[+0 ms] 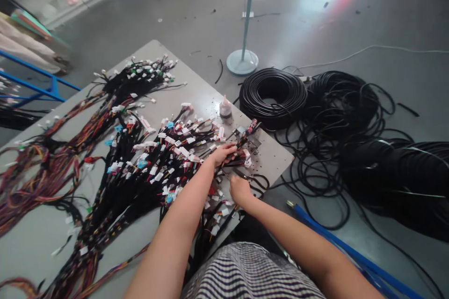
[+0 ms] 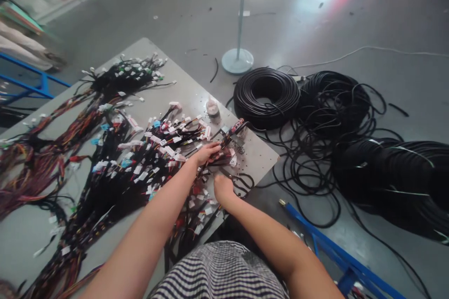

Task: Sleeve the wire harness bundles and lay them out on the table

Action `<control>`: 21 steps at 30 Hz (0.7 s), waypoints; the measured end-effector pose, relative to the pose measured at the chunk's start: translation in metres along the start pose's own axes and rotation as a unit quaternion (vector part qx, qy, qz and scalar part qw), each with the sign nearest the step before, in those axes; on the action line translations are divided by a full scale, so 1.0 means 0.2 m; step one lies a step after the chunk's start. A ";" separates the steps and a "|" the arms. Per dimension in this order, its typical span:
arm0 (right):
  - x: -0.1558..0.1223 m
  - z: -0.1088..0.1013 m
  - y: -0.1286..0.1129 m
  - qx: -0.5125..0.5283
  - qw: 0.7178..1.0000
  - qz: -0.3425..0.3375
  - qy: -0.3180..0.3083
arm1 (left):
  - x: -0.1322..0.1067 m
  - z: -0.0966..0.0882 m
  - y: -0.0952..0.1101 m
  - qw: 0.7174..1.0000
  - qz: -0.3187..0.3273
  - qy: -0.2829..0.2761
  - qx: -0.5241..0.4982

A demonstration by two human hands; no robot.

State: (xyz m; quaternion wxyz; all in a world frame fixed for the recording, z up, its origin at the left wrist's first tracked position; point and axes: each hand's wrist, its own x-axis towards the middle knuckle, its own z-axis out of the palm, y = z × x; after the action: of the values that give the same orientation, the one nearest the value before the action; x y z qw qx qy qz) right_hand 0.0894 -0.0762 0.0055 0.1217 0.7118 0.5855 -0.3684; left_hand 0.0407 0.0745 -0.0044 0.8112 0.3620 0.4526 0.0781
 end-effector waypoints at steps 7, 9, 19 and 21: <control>-0.05 0.01 0.05 0.050 0.998 0.041 0.023 | -0.02 0.01 -0.01 0.999 -0.012 0.030 0.032; -0.07 0.03 0.07 0.080 0.995 0.047 0.022 | -0.01 0.01 -0.01 0.998 -0.034 0.048 0.022; -0.24 -0.05 0.46 0.469 0.853 0.050 0.225 | 0.01 -0.01 0.01 0.989 -0.104 0.058 -0.085; -0.27 -0.10 0.51 0.519 0.806 0.084 0.271 | 0.00 -0.01 0.01 0.992 -0.083 0.052 -0.077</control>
State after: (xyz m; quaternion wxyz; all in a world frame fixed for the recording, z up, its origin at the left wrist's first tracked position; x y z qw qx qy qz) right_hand 0.1882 -0.1334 0.0282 -0.3997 0.7859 0.2540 -0.3976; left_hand 0.0390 0.0777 -0.0042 0.8159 0.2551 0.5150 0.0640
